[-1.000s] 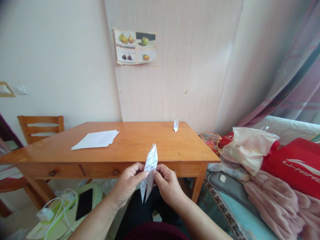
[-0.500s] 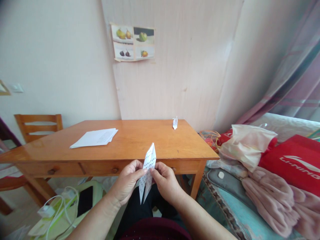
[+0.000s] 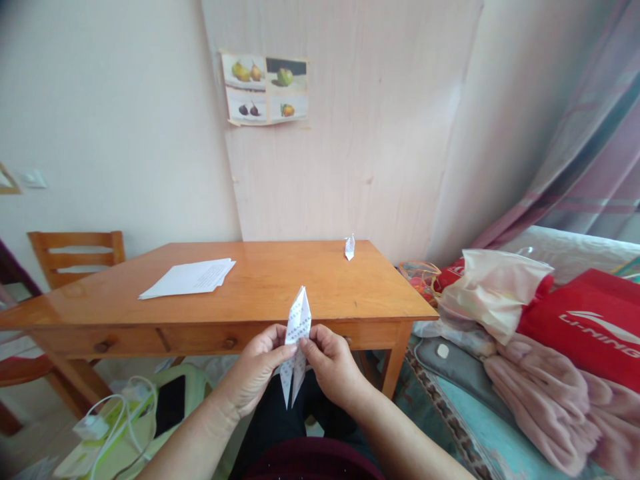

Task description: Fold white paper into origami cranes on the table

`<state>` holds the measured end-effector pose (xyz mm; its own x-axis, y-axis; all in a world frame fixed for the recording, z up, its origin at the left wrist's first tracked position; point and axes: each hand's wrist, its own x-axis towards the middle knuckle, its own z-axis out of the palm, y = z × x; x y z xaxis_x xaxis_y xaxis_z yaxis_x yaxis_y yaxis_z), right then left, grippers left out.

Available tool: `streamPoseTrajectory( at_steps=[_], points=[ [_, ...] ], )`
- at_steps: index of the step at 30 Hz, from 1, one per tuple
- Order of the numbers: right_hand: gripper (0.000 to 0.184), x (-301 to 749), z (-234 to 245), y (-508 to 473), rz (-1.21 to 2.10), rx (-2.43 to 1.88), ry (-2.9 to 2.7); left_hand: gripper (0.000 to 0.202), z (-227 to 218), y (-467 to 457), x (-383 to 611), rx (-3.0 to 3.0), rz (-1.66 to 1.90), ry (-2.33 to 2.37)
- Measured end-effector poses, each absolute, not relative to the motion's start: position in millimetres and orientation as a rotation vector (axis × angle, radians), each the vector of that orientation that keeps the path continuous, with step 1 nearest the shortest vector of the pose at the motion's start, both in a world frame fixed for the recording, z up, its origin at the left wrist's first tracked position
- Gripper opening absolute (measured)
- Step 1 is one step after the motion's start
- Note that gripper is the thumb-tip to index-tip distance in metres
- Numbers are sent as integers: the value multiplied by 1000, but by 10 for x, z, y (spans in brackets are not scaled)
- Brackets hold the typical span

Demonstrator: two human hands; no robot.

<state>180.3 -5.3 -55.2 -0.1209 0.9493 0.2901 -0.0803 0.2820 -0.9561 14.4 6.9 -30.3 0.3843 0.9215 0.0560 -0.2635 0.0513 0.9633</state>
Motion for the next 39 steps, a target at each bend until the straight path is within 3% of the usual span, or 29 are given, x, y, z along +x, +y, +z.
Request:
streamPoseTrajectory(
  at_steps=[13,33,39],
  points=[
    [33,1855,-553,-26,961,-950,-1456,21,-268,77,133,1329,1098,765],
    [30,1842,-553,-50,1034,-968,-1404,30,-388,106,131,1111,1050,716],
    [32,1857,-378,-102,831,-941,-1308,29,-426,114,114,1192,1045,781]
  ],
)
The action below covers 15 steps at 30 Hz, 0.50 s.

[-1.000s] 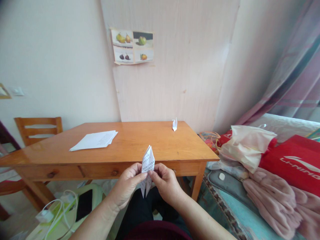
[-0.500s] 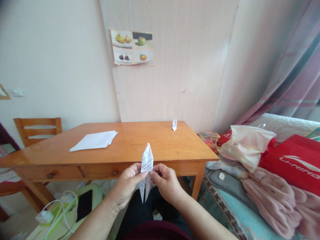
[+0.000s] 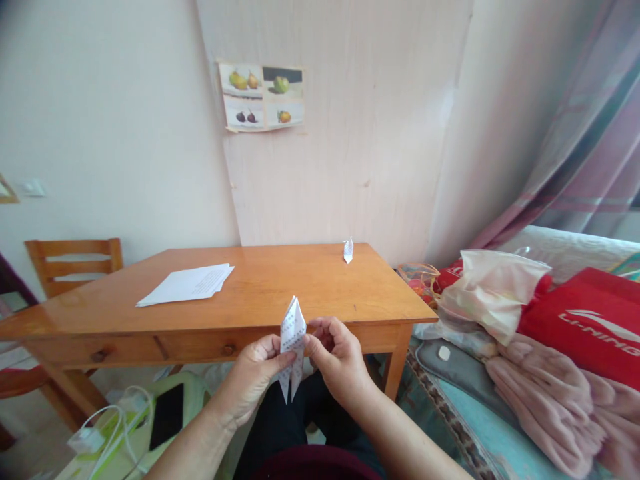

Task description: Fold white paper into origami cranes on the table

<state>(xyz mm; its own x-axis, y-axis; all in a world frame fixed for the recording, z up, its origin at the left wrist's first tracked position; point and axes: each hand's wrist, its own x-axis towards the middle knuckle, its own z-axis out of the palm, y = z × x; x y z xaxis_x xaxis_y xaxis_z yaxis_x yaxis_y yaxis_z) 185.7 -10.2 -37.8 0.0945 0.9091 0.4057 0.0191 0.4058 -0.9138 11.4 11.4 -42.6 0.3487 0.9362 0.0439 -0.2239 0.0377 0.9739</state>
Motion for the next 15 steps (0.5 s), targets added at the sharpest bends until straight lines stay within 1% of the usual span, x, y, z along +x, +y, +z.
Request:
streamPoseTrajectory(
  at_steps=[6,12,15],
  points=[
    [23,1861,-323,-145,823,-948,-1315,29,-418,98,107,1278,1023,826],
    [26,1835,-311,-142,1015,-859,-1231,30,-386,83,116,1356,1004,841],
    [25,1831,-309,-161,1035,-808,-1235,30,-360,69,124,1368,1024,848]
  ],
)
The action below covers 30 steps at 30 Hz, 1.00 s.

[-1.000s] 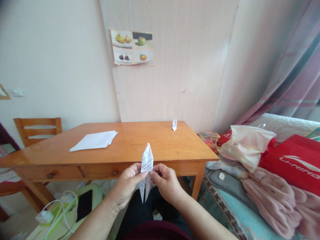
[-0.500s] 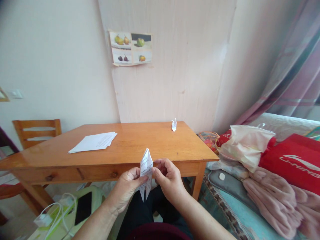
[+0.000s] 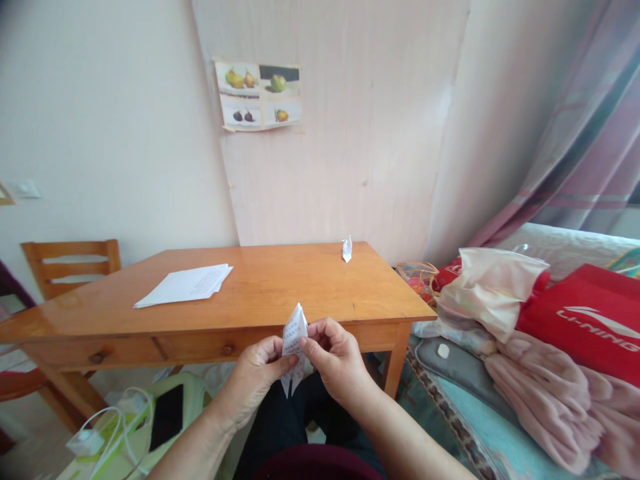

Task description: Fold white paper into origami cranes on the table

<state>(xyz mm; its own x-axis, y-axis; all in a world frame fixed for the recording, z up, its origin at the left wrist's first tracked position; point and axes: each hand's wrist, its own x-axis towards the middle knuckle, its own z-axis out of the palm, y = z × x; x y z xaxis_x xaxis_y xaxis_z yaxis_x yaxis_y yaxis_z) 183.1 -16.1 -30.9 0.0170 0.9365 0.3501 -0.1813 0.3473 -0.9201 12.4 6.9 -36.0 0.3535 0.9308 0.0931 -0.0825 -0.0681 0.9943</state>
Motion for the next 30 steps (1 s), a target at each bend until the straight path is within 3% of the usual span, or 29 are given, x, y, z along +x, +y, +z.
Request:
streamPoseTrajectory(
  at_steps=[4,8,13,22,30],
  points=[
    [17,1835,-299,-254,944,-769,-1378,28,-312,62,96,1373,1043,817],
    [3,1854,-218,-399,546,-826,-1677,21,-243,54,45,1457,1066,775],
    [21,1875,-138,-504,251,-720,-1908,19,-157,9,28,1445,1131,754],
    [23,1877,-115,-544,148,-721,-2013,23,-110,-50,61,1357,1151,772],
    [18,1848,-183,-429,305,-875,-1818,25,-155,10,43,1396,1098,782]
  ],
)
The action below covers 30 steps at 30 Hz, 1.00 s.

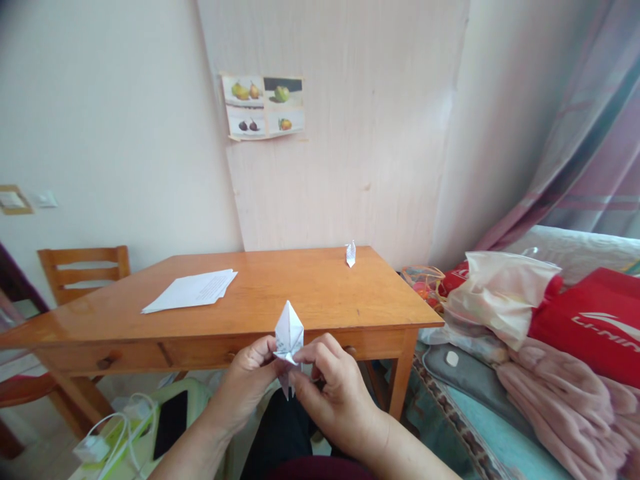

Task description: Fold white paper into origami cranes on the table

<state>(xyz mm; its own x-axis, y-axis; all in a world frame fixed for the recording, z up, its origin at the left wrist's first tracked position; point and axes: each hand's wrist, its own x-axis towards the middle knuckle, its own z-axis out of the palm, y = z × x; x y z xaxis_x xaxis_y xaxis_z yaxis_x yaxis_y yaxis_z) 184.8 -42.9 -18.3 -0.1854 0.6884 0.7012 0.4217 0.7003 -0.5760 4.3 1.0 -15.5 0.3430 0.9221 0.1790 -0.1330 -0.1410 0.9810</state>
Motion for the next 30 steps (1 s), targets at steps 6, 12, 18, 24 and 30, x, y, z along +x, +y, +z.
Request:
streamPoseTrajectory(
  at_steps=[6,12,18,24,30],
  points=[
    [15,1827,-292,-292,576,-937,-1650,25,-244,35,72,1441,1040,790],
    [12,1837,-309,-218,882,-859,-1536,30,-220,17,122,1403,1025,800],
    [17,1851,-345,-198,948,-845,-1552,30,-238,13,144,1311,1036,774],
    [14,1847,-366,-282,611,-903,-1728,31,-236,35,144,1301,1063,774],
    [21,1875,-377,-309,415,-888,-1813,33,-227,32,142,1270,1071,766]
  ],
)
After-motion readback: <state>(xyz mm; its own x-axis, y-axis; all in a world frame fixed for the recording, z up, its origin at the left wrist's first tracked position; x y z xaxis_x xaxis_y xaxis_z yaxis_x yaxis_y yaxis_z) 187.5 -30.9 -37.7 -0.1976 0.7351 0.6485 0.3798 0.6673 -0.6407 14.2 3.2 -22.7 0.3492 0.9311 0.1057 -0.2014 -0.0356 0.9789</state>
